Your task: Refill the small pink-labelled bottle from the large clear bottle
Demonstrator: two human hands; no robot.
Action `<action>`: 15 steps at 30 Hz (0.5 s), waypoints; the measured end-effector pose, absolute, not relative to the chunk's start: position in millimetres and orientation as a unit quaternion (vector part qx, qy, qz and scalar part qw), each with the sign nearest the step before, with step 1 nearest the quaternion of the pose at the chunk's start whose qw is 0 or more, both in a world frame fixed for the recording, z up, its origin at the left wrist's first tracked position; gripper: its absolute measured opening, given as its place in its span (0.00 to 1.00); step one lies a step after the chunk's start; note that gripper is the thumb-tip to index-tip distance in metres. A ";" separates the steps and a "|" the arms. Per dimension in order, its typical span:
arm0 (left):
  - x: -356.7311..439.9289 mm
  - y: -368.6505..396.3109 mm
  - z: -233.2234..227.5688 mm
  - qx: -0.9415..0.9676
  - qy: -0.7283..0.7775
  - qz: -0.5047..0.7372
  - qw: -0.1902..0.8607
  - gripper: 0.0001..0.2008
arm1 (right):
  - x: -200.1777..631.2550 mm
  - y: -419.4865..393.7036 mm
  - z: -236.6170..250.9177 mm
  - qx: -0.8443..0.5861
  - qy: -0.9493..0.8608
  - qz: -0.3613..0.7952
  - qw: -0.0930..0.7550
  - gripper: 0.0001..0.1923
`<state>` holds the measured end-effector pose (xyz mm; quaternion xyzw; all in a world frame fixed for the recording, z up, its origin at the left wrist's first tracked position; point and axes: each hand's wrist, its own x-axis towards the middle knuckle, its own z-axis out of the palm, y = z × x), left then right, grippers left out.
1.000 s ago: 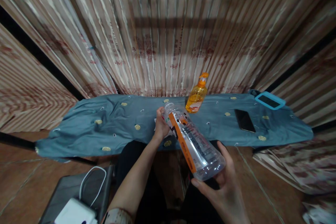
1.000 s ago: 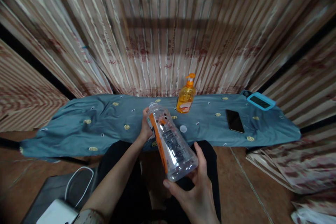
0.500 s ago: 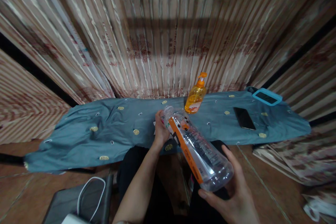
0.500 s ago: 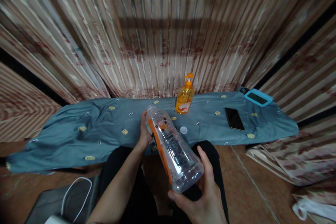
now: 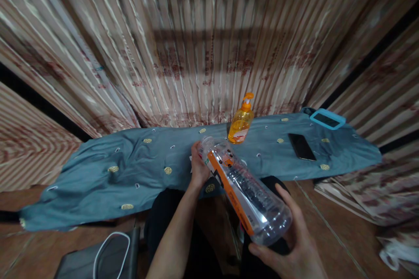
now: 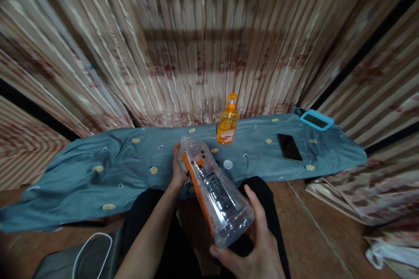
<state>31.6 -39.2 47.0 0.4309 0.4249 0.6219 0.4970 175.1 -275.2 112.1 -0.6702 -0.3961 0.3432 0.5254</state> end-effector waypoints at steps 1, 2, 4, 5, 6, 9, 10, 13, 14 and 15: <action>31.5 -39.1 46.8 0.433 0.424 0.621 0.497 0.31 | 175.9 -275.1 111.7 -0.670 -0.400 0.342 0.524 0.58; 31.5 -39.1 46.5 0.435 0.423 0.620 0.497 0.32 | 176.5 -275.1 111.3 -0.668 -0.404 0.342 0.523 0.59; 31.8 -39.1 45.8 0.434 0.424 0.621 0.497 0.32 | 177.3 -275.3 110.9 -0.665 -0.409 0.342 0.523 0.60; 32.2 -39.0 45.4 0.433 0.425 0.622 0.495 0.32 | 177.4 -275.4 110.9 -0.664 -0.410 0.342 0.523 0.60; 32.6 -38.9 45.1 0.431 0.426 0.623 0.494 0.32 | 177.3 -275.5 111.0 -0.664 -0.411 0.341 0.524 0.60; 33.4 -38.0 44.1 0.434 0.422 0.625 0.492 0.31 | 176.5 -275.7 111.6 -0.665 -0.405 0.336 0.531 0.59; 33.3 -37.7 43.8 0.438 0.420 0.625 0.492 0.31 | 176.2 -275.7 111.9 -0.665 -0.402 0.335 0.533 0.59; 32.4 -36.9 43.3 0.445 0.419 0.624 0.487 0.30 | 176.0 -275.4 112.8 -0.668 -0.394 0.334 0.536 0.58; 31.9 -36.6 43.2 0.448 0.420 0.623 0.485 0.30 | 176.0 -275.3 113.2 -0.669 -0.392 0.335 0.535 0.58; 31.5 -36.4 43.1 0.452 0.420 0.621 0.484 0.30 | 176.0 -275.2 113.7 -0.671 -0.391 0.335 0.534 0.58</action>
